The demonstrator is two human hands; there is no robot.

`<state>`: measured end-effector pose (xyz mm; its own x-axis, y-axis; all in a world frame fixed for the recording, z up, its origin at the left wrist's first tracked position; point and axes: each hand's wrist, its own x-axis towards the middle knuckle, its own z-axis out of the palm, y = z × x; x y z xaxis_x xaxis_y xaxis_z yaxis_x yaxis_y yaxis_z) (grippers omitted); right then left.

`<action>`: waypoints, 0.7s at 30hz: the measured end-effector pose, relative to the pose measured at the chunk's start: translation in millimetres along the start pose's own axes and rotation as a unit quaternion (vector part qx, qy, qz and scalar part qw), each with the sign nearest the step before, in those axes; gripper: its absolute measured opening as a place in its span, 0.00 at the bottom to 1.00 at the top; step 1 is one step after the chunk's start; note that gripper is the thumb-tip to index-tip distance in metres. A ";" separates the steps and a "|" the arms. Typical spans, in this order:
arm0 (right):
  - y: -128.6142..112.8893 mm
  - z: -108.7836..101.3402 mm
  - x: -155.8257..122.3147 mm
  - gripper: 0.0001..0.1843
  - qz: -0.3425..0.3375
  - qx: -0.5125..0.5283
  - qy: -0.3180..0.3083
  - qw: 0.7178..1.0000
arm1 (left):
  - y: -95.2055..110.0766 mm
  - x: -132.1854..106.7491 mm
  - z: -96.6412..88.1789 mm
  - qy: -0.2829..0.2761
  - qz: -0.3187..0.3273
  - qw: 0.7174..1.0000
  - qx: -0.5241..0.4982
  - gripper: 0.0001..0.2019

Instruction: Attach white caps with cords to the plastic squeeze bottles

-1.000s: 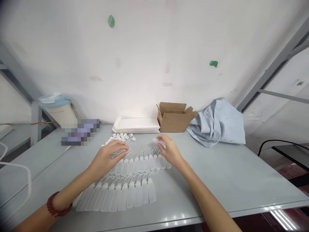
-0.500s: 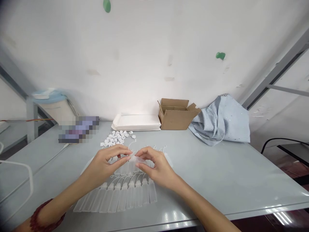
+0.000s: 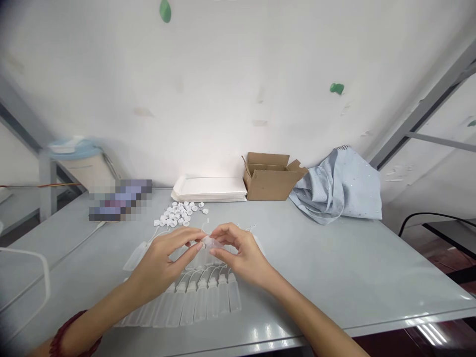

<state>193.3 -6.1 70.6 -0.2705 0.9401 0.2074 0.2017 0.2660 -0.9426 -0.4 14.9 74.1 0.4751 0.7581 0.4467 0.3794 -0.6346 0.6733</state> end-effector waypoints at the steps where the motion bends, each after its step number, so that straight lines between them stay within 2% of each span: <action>1: 0.8 0.0 0.1 0.13 0.002 0.000 0.004 1.000 | -0.9 -0.4 1.1 0.006 0.018 1.000 0.006 0.12; 5: 3.8 -0.2 1.3 0.16 0.004 0.005 0.015 1.000 | -2.8 -1.5 4.8 0.014 0.080 0.996 0.029 0.15; 10: 4.9 -0.2 2.2 0.13 0.013 0.039 0.025 0.999 | -3.5 -2.2 7.5 0.014 0.114 0.993 0.037 0.17; 17: 3.3 -0.8 2.7 0.12 0.065 0.127 0.043 0.989 | -0.6 -1.1 7.4 0.045 0.120 0.991 0.021 0.16; 21: 4.1 -2.5 4.1 0.12 0.066 0.148 0.051 0.985 | 0.7 -1.9 7.9 0.054 0.109 0.992 0.026 0.13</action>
<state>195.4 -0.6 68.2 -0.1620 0.9828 0.0885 -0.0591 0.0799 -0.9951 5.2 11.9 69.1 0.4639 0.6122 0.6403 0.3191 -0.7898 0.5239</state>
